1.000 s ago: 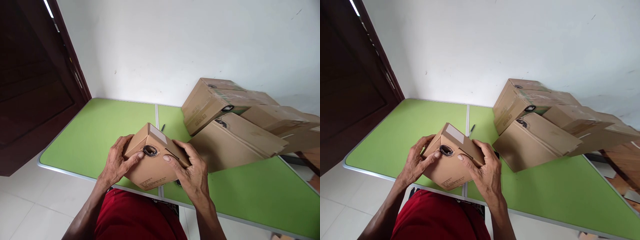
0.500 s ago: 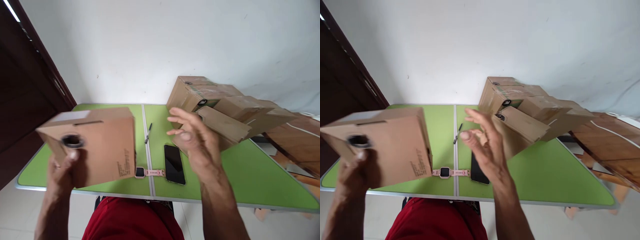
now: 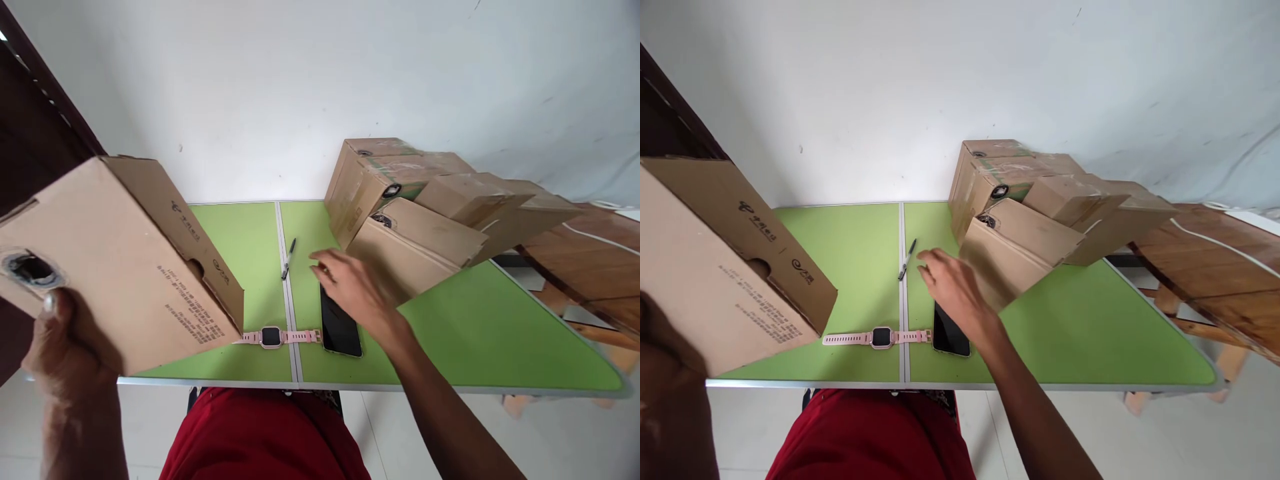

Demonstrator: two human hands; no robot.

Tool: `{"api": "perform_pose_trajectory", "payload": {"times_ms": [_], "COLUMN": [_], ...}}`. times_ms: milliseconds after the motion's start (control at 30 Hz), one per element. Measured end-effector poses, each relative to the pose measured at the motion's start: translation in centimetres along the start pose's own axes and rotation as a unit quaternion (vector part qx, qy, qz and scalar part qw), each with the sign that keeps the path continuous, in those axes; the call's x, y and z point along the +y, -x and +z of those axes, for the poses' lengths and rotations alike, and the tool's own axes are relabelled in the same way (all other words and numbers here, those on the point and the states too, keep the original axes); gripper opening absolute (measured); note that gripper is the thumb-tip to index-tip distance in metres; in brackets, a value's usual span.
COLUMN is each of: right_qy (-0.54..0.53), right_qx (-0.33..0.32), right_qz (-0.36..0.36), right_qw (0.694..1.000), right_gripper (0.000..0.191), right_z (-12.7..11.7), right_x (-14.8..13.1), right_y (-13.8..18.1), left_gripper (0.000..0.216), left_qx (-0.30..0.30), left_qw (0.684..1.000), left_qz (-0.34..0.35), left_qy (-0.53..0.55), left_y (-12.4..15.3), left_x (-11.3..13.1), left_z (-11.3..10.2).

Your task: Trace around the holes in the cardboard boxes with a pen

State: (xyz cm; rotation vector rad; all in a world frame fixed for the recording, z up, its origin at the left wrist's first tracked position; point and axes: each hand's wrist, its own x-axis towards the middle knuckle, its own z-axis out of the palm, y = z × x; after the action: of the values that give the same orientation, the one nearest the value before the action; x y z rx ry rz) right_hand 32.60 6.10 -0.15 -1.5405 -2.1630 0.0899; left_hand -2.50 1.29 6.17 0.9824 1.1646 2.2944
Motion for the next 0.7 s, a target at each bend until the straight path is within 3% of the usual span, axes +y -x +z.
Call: {"api": "perform_pose_trajectory", "payload": {"times_ms": [100, 200, 300, 400, 533, 633, 700], "right_qy": [0.047, 0.093, 0.117, 0.112, 0.054, -0.038, -0.122], "right_qx": [-0.083, -0.128, -0.158, -0.163, -0.082, 0.060, 0.170], "right_qz": [-0.019, -0.018, -0.009, -0.007, 0.004, 0.040, 0.073], "right_qw": [0.995, 0.987, 0.980, 0.980, 0.995, 0.997, 0.975], "right_gripper": [0.021, 0.026, 0.031, 0.031, 0.018, 0.016, 0.026], "right_z": [4.8, 8.5, 10.4, 10.6, 8.8, 5.6, 2.7], "right_x": [0.3, 0.7, 1.3, 1.8, 2.1, 3.0, 3.8], "right_y": [-3.2, -5.4, -6.4, -6.8, -7.0, -7.2, -7.1], "left_gripper": [0.023, 0.019, 0.020, 0.032, 0.055, 0.059, 0.061], "left_qx": [-0.012, 0.021, 0.068, 0.049, -0.010, -0.061, -0.102], "left_qw": [0.998, 0.998, 0.994, 0.985, 0.968, 0.961, 0.957], "left_qz": [-0.008, -0.034, -0.076, -0.161, -0.249, -0.268, -0.270], "left_qy": [0.054, 0.052, 0.030, 0.031, 0.010, -0.017, -0.025], "left_y": [0.8, 1.5, 1.8, 2.1, 2.9, 3.6, 4.2], "left_x": [-0.3, -0.3, -0.4, -0.8, -0.8, -0.3, 0.0], "left_z": [0.6, 0.5, 0.2, -0.1, -0.2, 0.2, 0.5]}}
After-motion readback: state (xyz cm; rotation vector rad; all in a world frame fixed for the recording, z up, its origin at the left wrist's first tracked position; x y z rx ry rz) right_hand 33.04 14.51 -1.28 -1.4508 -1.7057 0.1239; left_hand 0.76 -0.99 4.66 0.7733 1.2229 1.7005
